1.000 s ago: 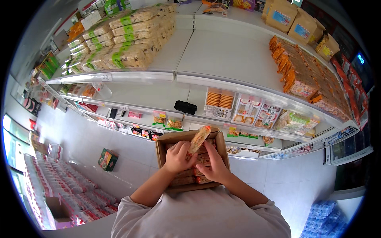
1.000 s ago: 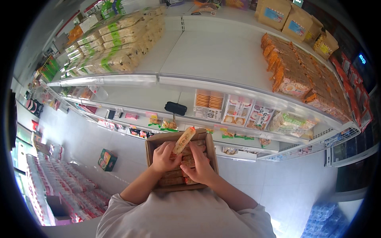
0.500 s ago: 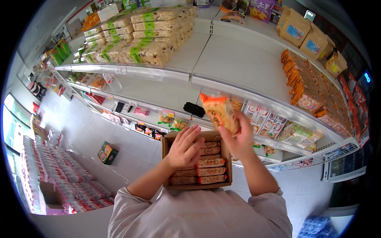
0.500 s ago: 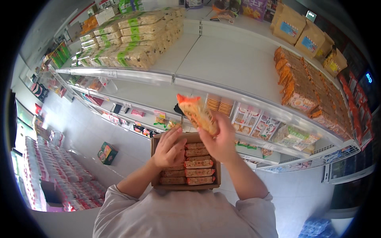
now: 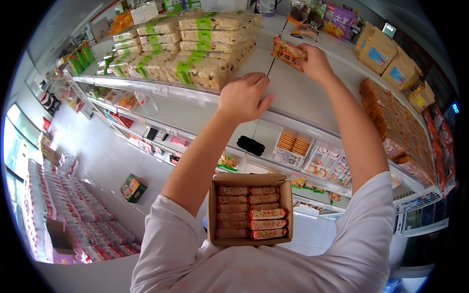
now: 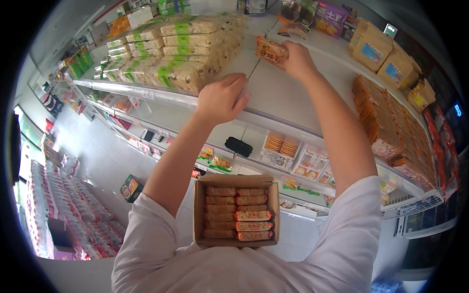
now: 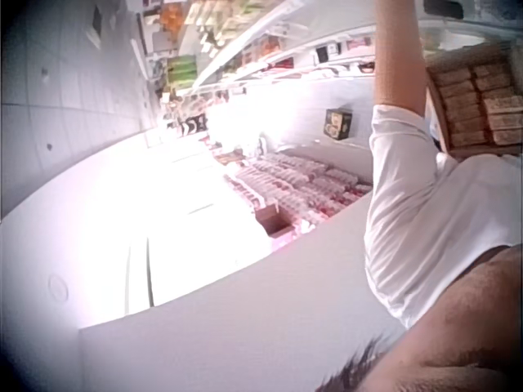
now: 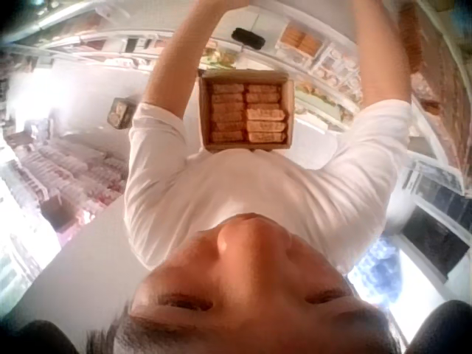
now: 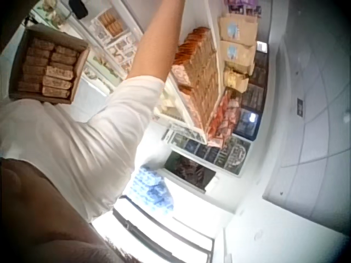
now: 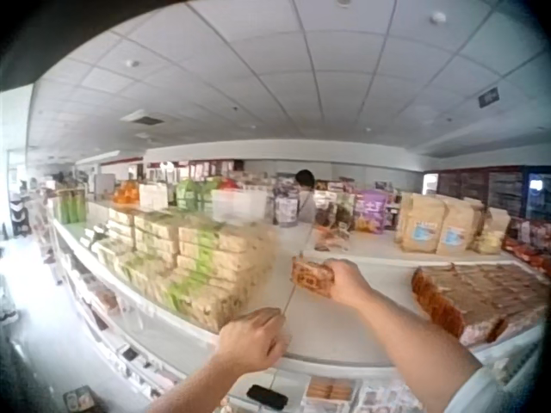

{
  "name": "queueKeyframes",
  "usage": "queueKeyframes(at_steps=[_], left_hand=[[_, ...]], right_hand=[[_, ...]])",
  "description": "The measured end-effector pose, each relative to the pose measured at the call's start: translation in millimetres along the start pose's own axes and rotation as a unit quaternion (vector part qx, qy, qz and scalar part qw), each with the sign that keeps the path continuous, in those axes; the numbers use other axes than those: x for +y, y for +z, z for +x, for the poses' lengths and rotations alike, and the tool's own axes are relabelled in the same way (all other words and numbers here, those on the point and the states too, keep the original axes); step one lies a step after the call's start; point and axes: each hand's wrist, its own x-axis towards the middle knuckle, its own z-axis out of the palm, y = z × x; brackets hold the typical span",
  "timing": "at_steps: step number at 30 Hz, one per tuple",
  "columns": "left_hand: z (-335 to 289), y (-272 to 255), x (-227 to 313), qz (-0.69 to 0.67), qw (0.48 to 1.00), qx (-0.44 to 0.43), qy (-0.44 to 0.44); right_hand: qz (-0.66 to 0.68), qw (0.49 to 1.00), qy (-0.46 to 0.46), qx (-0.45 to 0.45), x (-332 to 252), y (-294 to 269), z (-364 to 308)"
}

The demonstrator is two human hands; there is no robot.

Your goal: The person repeatedly picks packaged snack bars from a cardboard box held in their left hand and places them onto a store shelf. The action is performed one item at a time, filling the available space on the shelf with the snack bars.

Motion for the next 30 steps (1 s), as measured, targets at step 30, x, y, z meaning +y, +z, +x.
queueKeyframes(at_steps=[30], left_hand=[[-2,2,-4,0.029,0.996,-0.067,-0.055]], right_hand=[[-0.205,0.978,-0.020,0.027,11,70,79]])
